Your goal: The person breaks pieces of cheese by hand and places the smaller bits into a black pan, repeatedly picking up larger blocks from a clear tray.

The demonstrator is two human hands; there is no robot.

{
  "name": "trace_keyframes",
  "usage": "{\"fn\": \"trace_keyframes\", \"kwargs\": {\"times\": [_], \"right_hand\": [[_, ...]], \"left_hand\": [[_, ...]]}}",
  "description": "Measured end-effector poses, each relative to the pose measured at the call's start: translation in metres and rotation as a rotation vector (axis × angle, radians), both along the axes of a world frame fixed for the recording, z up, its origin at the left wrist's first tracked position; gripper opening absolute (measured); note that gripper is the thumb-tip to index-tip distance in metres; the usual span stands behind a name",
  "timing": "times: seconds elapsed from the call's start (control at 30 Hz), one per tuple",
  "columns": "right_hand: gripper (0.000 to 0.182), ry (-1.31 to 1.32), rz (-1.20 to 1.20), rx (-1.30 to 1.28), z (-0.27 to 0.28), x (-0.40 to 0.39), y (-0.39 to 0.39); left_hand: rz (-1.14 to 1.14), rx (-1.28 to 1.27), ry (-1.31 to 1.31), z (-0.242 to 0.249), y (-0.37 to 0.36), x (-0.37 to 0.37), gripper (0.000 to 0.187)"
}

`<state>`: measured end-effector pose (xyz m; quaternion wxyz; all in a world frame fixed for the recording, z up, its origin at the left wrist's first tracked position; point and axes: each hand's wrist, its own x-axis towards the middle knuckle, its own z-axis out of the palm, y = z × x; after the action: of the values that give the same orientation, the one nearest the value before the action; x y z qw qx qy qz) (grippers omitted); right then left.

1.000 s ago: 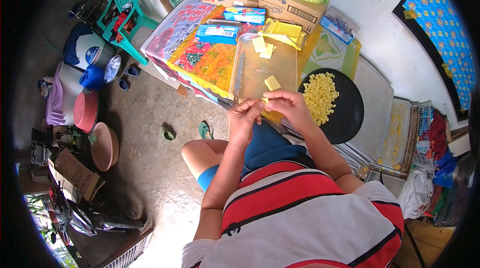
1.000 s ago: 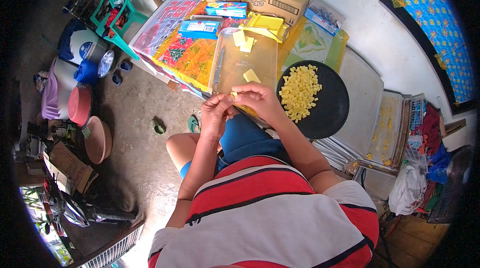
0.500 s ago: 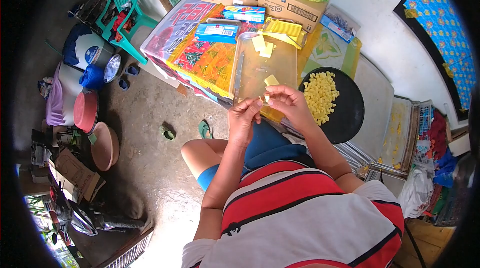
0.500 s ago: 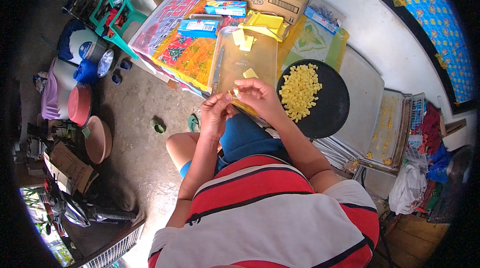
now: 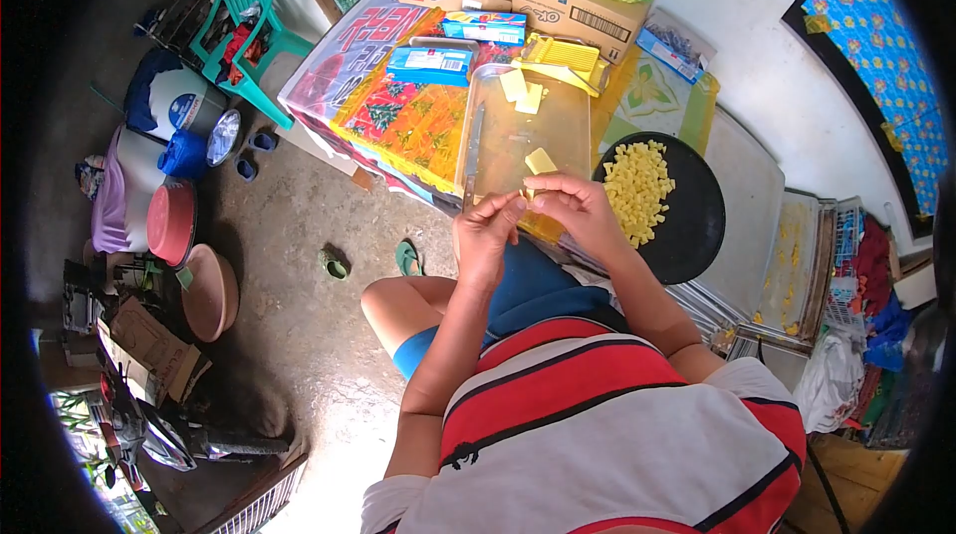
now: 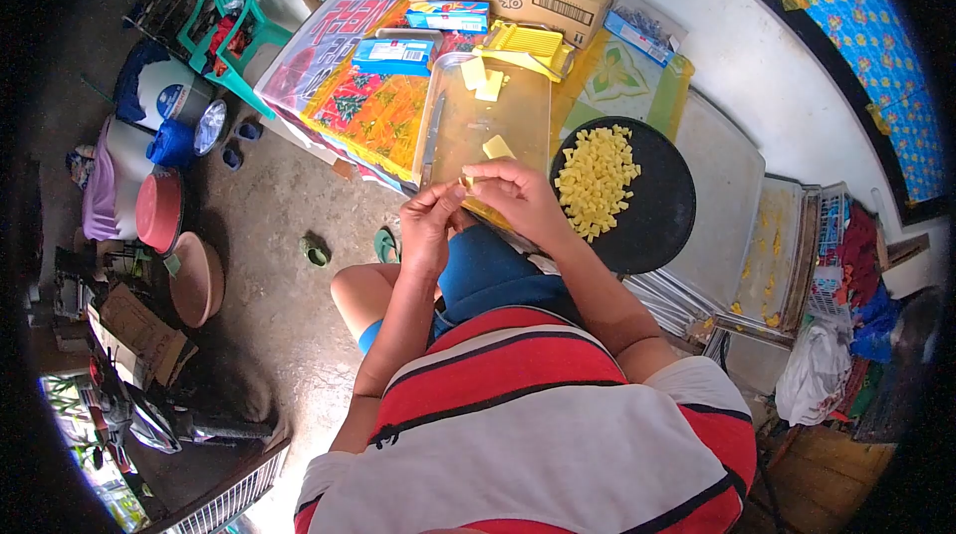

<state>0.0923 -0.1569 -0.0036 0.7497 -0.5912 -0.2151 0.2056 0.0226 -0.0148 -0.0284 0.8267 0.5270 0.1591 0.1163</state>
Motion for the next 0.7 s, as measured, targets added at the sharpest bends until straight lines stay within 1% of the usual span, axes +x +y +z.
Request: {"fn": "trace_keyframes", "kwargs": {"times": [0.1, 0.2, 0.3, 0.57, 0.7], "right_hand": [[0.021, 0.058, 0.006, 0.006, 0.003, -0.001, 0.000], [0.021, 0.016, 0.012, -0.050, 0.000, 0.001, -0.002], [0.021, -0.018, -0.016, -0.033, -0.001, 0.000, -0.001], [0.022, 0.097, 0.074, -0.037, 0.009, 0.000, -0.006], [0.023, 0.090, 0.107, -0.047, 0.007, 0.002, -0.007]], "left_hand": [[0.021, -0.006, 0.003, 0.001, -0.001, 0.000, 0.012], [0.031, 0.057, 0.004, 0.000, -0.002, 0.000, 0.013], [0.034, 0.108, -0.004, 0.002, -0.002, -0.001, 0.013], [0.005, 0.175, -0.014, 0.006, 0.001, -0.004, 0.011], [0.002, 0.336, -0.101, 0.004, 0.004, -0.004, 0.008]]}}
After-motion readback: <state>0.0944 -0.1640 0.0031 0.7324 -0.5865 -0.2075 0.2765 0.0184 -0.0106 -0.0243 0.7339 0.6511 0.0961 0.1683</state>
